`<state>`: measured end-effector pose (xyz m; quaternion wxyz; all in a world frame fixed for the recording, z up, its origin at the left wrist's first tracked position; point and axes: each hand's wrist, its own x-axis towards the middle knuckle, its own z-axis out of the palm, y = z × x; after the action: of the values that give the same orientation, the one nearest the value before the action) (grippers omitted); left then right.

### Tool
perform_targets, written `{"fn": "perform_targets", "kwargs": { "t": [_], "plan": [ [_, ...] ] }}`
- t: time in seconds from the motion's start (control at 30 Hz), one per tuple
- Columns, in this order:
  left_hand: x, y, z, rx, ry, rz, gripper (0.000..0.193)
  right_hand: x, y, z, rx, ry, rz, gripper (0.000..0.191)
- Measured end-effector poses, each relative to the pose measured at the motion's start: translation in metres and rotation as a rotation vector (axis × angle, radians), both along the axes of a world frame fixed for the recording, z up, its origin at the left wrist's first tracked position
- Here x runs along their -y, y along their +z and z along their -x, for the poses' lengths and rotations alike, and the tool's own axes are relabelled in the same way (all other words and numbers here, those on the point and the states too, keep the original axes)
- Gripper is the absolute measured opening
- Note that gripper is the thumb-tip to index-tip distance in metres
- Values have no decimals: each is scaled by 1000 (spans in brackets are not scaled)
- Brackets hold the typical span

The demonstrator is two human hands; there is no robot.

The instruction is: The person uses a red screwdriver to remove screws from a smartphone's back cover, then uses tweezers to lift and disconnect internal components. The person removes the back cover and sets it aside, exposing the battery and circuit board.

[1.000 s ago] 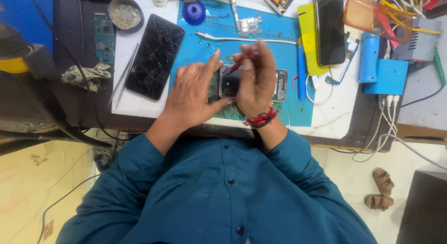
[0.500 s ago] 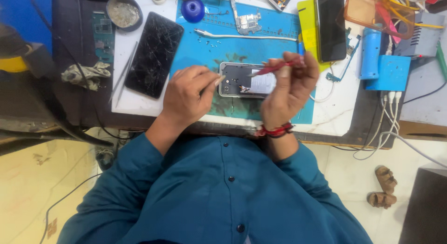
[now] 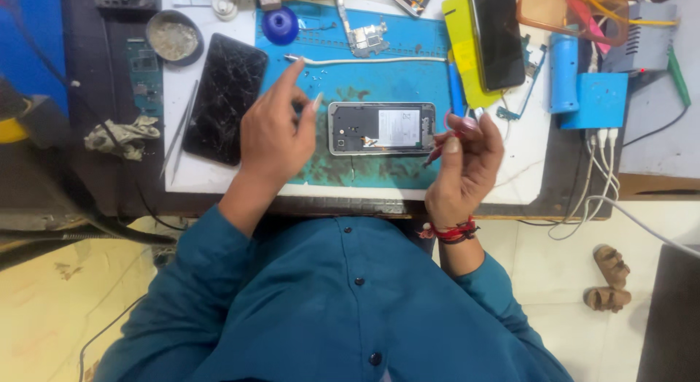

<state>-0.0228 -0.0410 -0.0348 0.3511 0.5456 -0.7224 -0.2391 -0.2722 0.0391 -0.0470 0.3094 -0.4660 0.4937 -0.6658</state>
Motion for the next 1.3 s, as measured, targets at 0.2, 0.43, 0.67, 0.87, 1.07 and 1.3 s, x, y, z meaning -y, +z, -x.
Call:
{"fn": "perform_targets", "kwargs": {
  "t": [0.2, 0.43, 0.67, 0.87, 1.07, 1.3],
  "plan": [
    [-28, 7, 0, 79, -109, 141, 72, 41, 32, 8, -914, 135, -138, 26],
    [-27, 9, 2, 170, -156, 141, 80, 88, 57, -12, -1171, 201, 263, 33],
    [-26, 8, 3, 228, -166, 124, 87, 37, 43, -27, -898, 288, 253, 25],
    [-23, 7, 3, 255, -198, 83, 90, 10, 33, 0, -877, 181, 198, 24],
    [-24, 6, 2, 260, -193, 83, 89, 19, 27, 32, -938, -79, 110, 22],
    [-25, 3, 2, 259, -185, 69, 89, 37, 36, 49, -969, -185, 94, 19]
  ]
}}
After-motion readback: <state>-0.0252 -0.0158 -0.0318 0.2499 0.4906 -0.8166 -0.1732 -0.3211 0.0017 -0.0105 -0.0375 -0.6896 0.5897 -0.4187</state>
